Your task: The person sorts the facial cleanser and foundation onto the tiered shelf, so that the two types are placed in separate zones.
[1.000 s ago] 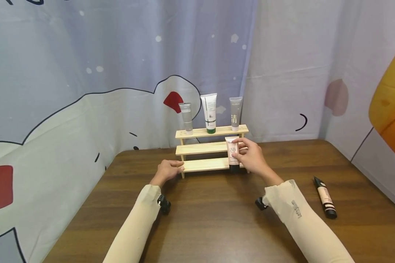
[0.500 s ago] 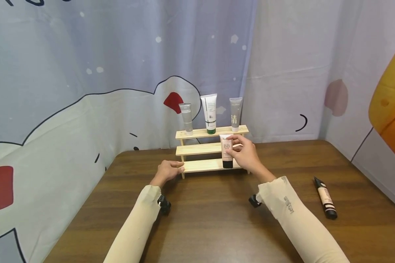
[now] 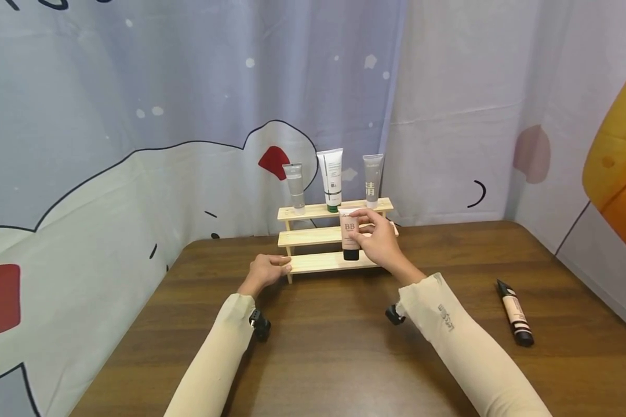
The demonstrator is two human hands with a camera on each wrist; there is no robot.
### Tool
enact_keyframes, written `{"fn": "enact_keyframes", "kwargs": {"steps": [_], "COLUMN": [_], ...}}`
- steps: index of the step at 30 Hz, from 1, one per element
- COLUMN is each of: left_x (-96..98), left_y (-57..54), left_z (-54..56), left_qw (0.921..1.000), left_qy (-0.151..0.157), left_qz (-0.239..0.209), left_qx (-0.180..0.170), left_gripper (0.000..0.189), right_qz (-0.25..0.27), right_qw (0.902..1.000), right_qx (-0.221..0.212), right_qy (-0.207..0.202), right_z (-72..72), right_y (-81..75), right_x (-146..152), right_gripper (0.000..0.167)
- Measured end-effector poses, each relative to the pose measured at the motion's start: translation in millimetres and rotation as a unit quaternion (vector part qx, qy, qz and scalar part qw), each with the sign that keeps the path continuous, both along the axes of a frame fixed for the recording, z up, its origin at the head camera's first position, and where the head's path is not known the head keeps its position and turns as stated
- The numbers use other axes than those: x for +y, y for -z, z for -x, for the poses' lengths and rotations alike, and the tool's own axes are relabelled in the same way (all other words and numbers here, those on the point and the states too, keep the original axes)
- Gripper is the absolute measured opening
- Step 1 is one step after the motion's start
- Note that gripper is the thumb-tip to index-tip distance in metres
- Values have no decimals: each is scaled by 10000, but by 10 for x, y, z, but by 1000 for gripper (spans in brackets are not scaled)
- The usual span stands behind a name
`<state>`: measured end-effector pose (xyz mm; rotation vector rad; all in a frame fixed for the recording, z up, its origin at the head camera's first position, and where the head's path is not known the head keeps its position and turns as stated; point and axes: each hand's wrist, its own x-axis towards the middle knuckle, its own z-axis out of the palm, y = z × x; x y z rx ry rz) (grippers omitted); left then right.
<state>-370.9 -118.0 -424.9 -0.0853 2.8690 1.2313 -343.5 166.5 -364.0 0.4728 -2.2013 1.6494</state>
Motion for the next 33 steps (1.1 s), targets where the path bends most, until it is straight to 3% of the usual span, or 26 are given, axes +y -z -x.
{"fn": "enact_keyframes", "kwargs": {"steps": [4, 9, 11, 18, 25, 33], "left_x": [-5, -10, -11, -13, -20, -20], "left_y": [1, -5, -3, -3, 0, 18], "left_z": [2, 5, 12, 22, 15, 23], "left_qw": [10000, 10000, 10000, 10000, 10000, 10000], "left_qy": [-2, -1, 12, 50, 33, 15], "left_qz": [-1, -18, -4, 39, 6, -44], "left_qx": [18, -23, -23, -24, -50, -24], "left_gripper": [25, 25, 25, 26, 26, 25], "right_qz": [-21, -122, -146, 39, 114, 137], "right_qw": [10000, 9997, 9996, 9997, 9997, 9997], "right_qx": [1, 171, 243, 246, 204, 171], "right_qy": [50, 113, 85, 11, 98, 113], "right_z": [-2, -140, -125, 155, 231, 293], "right_y": [-5, -172, -178, -8, 9, 48], "right_x": [-70, -194, -213, -240, -376, -465], "right_gripper": [40, 38, 38, 37, 30, 35]}}
